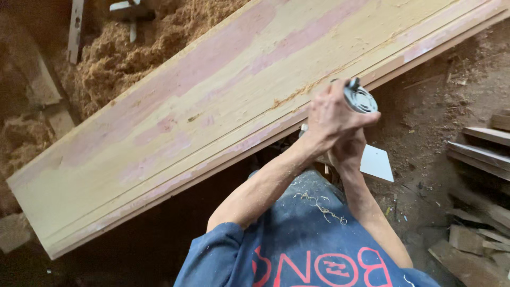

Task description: The person uses a handheld router with a guide jig to cut grooves along the edges of a large wooden board. They repeatedly move the router along the board's length, creating parallel grooves and generating wood shavings.

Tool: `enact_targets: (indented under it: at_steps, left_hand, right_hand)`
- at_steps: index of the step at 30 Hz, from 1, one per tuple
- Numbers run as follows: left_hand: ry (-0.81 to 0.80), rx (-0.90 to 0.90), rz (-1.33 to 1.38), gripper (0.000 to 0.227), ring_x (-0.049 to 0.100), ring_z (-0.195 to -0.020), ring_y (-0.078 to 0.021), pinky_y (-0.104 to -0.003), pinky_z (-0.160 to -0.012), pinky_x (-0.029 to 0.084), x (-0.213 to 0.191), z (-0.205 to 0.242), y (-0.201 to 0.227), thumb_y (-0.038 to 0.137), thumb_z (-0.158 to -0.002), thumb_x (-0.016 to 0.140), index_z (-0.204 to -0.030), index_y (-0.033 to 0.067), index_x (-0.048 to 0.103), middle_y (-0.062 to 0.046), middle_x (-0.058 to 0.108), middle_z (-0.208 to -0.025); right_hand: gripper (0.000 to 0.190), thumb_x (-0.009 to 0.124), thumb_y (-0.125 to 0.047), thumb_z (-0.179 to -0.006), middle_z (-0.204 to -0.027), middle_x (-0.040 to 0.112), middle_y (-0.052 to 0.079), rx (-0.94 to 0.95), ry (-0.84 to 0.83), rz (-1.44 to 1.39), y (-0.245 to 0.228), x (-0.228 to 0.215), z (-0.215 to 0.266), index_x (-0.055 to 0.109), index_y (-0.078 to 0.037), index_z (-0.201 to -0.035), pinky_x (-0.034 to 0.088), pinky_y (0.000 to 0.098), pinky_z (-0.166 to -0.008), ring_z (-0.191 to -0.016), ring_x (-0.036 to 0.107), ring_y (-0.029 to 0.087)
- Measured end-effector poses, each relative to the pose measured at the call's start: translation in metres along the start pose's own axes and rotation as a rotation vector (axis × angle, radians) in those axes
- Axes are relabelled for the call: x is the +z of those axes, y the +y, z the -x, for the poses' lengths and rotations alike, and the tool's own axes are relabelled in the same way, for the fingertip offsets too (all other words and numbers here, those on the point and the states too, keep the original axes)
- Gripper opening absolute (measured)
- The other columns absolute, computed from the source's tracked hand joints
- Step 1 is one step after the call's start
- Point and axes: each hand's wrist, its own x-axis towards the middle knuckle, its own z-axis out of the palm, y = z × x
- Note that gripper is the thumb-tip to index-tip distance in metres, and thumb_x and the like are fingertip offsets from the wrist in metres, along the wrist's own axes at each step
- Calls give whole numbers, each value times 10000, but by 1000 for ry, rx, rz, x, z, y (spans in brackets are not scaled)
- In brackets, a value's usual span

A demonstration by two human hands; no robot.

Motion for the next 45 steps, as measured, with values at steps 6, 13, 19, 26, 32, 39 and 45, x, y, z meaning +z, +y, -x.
enact_targets:
  at_steps: [6, 13, 19, 26, 32, 39, 45]
  left_hand:
    - [-57, 106, -121, 955, 715, -847, -279, -446, -696, 608, -7, 29, -1, 718, -657, 733, -1333, 52, 620, -218, 712, -1052]
    - [-128, 203, 68, 502, 803, -768, -240, -417, -723, 648, -73, 38, -68, 638, -854, 623, -1157, 277, 792, -53, 818, -847]
    - [-380, 415, 46, 394, 795, -816, -278, -400, -705, 648, -178, 75, -132, 510, -867, 700, -1133, 233, 785, -98, 809, -912]
    - [-351, 629, -90, 351, 768, -742, -282, -409, -643, 622, -250, 105, -155, 424, -864, 723, -1019, 112, 764, -120, 777, -858]
    - [-354, 690, -117, 311, 746, -723, -337, -438, -601, 594, -293, 129, -182, 358, -817, 770, -949, 77, 758, -161, 756, -826]
    - [-399, 662, -28, 258, 749, -717, -351, -443, -634, 595, -337, 186, -211, 305, -753, 784, -865, 75, 757, -162, 750, -773]
    - [-368, 867, 1, 211, 714, -679, -374, -489, -595, 563, -351, 260, -244, 285, -733, 747, -812, 90, 727, -162, 727, -761]
  right_hand:
    - [513, 425, -241, -1162, -1513, 479, 174, -199, -16, 906, 27, -9, 20, 237, -12, -1580, 583, 379, -1076, -1305, 583, 214]
    - [703, 916, -115, -828, -1356, 621, 57, -232, 213, 441, 45, 78, 83, 543, -1, -1413, 547, 345, -1075, -1223, 627, 163]
    - [609, 915, -156, -869, -1288, 697, 66, -154, 435, 636, 79, 205, 142, 579, -9, -1355, 597, 311, -1015, -1161, 692, 173]
    - [734, 901, -405, -794, -1122, 746, 131, -58, 581, 998, 107, 316, 187, 579, 3, -1312, 618, 348, -896, -982, 749, 245]
    - [743, 923, -384, -705, -1109, 759, 144, -52, 768, 1016, 138, 371, 218, 592, 4, -1245, 604, 376, -891, -993, 761, 265]
    - [766, 894, -388, -714, -1162, 751, 128, -114, 841, 914, 176, 427, 279, 586, 0, -1297, 587, 355, -914, -1033, 748, 244]
    - [712, 907, -295, -661, -1150, 767, 107, -103, 992, 834, 214, 476, 353, 643, -17, -1260, 580, 342, -938, -1033, 744, 221]
